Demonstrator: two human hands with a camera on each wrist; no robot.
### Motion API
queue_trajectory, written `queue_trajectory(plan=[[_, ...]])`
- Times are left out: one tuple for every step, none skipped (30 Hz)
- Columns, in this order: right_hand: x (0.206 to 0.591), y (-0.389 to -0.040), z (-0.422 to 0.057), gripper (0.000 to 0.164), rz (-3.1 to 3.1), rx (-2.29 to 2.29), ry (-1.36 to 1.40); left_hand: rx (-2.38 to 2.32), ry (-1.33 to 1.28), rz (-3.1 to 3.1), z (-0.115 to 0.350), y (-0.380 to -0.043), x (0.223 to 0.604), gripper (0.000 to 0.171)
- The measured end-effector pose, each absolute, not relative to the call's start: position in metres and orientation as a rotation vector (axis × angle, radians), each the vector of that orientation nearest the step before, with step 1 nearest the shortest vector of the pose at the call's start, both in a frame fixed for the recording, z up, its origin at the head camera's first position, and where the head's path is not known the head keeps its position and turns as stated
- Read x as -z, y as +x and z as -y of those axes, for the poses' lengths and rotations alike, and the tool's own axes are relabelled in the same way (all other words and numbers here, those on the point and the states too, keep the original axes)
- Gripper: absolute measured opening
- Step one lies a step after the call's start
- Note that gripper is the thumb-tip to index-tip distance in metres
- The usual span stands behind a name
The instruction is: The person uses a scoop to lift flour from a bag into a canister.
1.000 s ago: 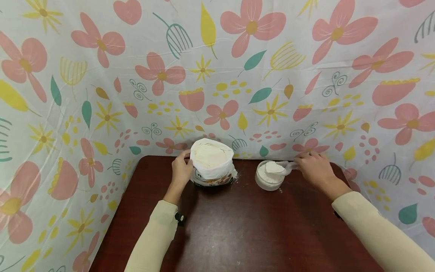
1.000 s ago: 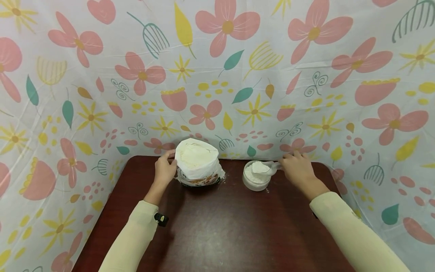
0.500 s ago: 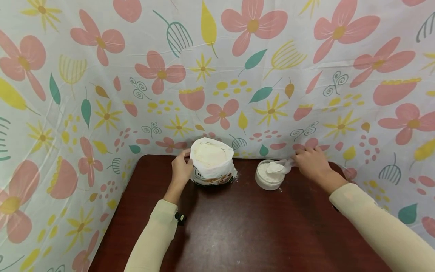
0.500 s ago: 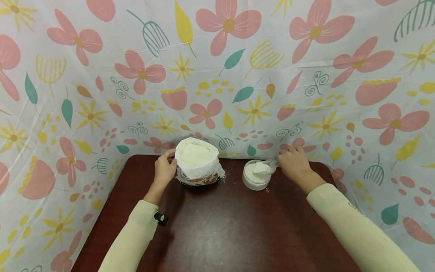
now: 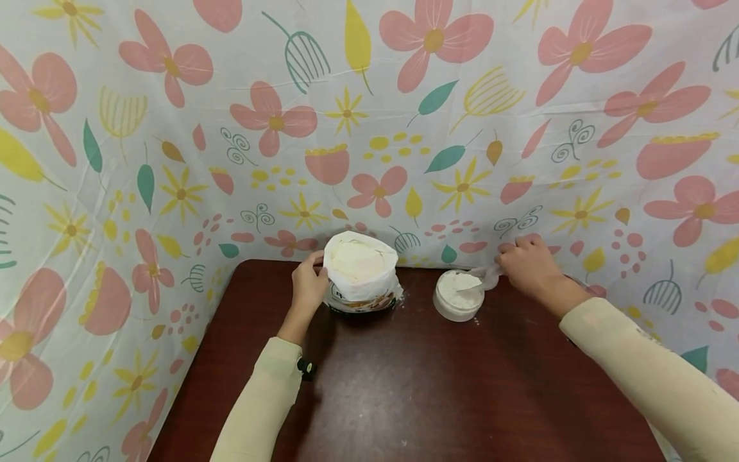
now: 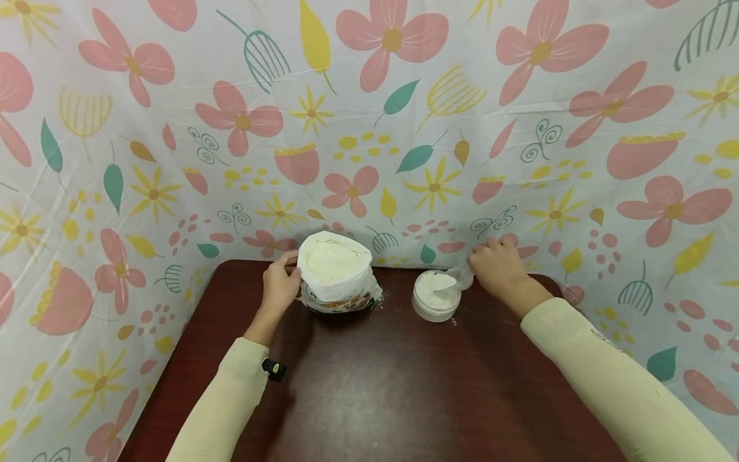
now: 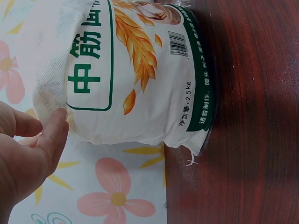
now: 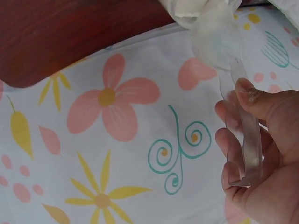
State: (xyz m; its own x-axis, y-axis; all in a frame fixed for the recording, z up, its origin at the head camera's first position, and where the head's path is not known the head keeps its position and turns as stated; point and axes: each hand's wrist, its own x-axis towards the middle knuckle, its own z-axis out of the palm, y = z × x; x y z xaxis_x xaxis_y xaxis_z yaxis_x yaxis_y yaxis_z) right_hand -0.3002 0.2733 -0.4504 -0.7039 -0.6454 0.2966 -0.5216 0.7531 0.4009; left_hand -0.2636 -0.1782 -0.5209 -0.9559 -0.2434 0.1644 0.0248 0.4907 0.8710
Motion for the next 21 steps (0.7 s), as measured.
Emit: queue_trajectory(plan=[[0.450,-0.300,-0.273,0.023,2.529,0.403,0.892,1.451,0.184,2.470,0.178,-0.264,0.521,0.039],[0.449,-0.301,-0.272,0.024,2.535,0.409,0.894,1.450,0.183,2.469,0.178,-0.264,0.521,0.038],[0.448,-0.301,-0.272,0.023,2.548,0.416,0.895,1.452,0.183,2.467,0.178,-0.264,0.521,0.038],[0.447,-0.301,-0.272,0.023,2.566,0.424,0.893,1.452,0.183,2.465,0.178,-0.265,0.521,0.038],[0.446,-0.301,-0.271,0.022,2.584,0.438,0.890,1.451,0.184,2.467,0.178,-0.265,0.521,0.038],[0.445,-0.301,-0.271,0.021,2.600,0.447,0.890,1.453,0.186,2.468,0.178,-0.264,0.521,0.039],[0.444,-0.301,-0.270,0.020,2.614,0.454,0.887,1.453,0.188,2.471,0.178,-0.264,0.521,0.039],[0.442,-0.301,-0.270,0.020,2.623,0.462,0.887,1.453,0.191,2.473,0.178,-0.264,0.521,0.039],[0.441,-0.300,-0.270,0.019,2.633,0.466,0.886,1.454,0.193,2.474,0.178,-0.264,0.521,0.039],[0.440,-0.300,-0.269,0.018,2.636,0.474,0.888,1.454,0.196,2.474,0.178,-0.264,0.521,0.039],[0.439,-0.300,-0.269,0.018,2.637,0.480,0.891,1.453,0.197,2.476,0.178,-0.264,0.521,0.039],[0.438,-0.299,-0.269,0.018,2.638,0.483,0.893,1.453,0.198,2.473,0.178,-0.264,0.521,0.039],[0.437,-0.299,-0.268,0.018,2.636,0.489,0.897,1.453,0.197,2.471,0.178,-0.264,0.520,0.039],[0.437,-0.299,-0.268,0.018,2.631,0.492,0.903,1.451,0.195,2.472,0.178,-0.264,0.520,0.039],[0.436,-0.298,-0.267,0.018,2.627,0.498,0.908,1.450,0.193,2.472,0.178,-0.263,0.520,0.039],[0.435,-0.298,-0.267,0.019,2.619,0.503,0.915,1.451,0.191,2.469,0.178,-0.263,0.520,0.039],[0.434,-0.297,-0.266,0.020,2.612,0.504,0.920,1.450,0.189,2.469,0.178,-0.263,0.519,0.039],[0.433,-0.296,-0.265,0.021,2.609,0.506,0.925,1.450,0.187,2.465,0.178,-0.263,0.519,0.039],[0.433,-0.295,-0.265,0.022,2.604,0.507,0.932,1.450,0.186,2.465,0.178,-0.263,0.519,0.039],[0.432,-0.295,-0.264,0.023,2.597,0.506,0.939,1.448,0.185,2.469,0.178,-0.263,0.519,0.039],[0.431,-0.294,-0.263,0.024,2.592,0.508,0.947,1.449,0.186,2.465,0.178,-0.263,0.519,0.039]])
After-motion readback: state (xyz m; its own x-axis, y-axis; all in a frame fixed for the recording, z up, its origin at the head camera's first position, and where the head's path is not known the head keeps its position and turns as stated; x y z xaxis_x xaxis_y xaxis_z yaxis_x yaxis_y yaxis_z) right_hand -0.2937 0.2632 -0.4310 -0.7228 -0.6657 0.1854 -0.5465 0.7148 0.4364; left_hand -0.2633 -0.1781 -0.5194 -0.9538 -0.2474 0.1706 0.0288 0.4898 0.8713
